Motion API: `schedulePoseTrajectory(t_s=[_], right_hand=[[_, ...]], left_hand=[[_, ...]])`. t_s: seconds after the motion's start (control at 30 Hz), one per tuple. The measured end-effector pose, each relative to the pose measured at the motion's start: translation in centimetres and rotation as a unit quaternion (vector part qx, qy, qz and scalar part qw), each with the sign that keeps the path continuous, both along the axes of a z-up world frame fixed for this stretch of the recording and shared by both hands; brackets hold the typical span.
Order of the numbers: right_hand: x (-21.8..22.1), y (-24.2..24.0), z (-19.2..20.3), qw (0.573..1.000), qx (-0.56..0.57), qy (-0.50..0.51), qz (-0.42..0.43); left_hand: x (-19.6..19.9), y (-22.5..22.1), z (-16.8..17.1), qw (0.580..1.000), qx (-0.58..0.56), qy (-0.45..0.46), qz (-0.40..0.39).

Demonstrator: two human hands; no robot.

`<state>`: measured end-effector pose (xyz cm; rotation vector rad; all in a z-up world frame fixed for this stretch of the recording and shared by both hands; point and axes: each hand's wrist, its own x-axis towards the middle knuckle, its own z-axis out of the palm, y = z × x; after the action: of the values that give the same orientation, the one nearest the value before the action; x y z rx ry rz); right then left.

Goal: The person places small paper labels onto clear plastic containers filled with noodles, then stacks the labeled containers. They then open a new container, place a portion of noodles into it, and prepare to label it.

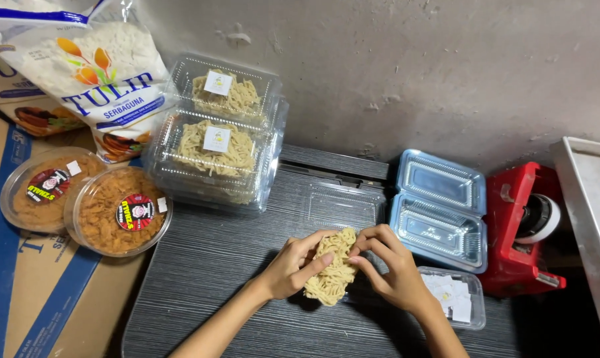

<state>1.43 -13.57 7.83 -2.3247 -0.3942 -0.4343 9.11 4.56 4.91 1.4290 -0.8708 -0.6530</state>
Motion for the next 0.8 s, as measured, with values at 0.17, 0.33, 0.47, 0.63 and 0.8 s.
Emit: schedulePoseTrajectory(t_s=[0.17,0.33,0.47,0.63,0.8], right_hand=[[-0.4,-0.1,-0.7,0.999,-0.040,-0.031,0.011],[-0.3,0.1,-1.4,0.996,-0.039,-0.080,0.008],[-0.4,0.2,-2.4,0.993,-0.029,-0.112,-0.013],[-0.9,0.3,-1.7,0.990,0.099,-0.060,-0.082],[-0.8,0.3,-0.3,0.988,0.102,-0.062,-0.102]], left_hand=[[-0.1,-0.1,0.1,0.996,-0.015,0.076,-0.043],[-0.1,0.0,0.9,0.997,-0.003,0.033,-0.063],[-0.2,0.2,1.5,0.995,0.027,0.049,-0.088],[-0.2,0.1,1.5,0.990,0.042,0.077,-0.106],[0.0,-0.1,0.9,0.982,-0.027,0.131,-0.131]])
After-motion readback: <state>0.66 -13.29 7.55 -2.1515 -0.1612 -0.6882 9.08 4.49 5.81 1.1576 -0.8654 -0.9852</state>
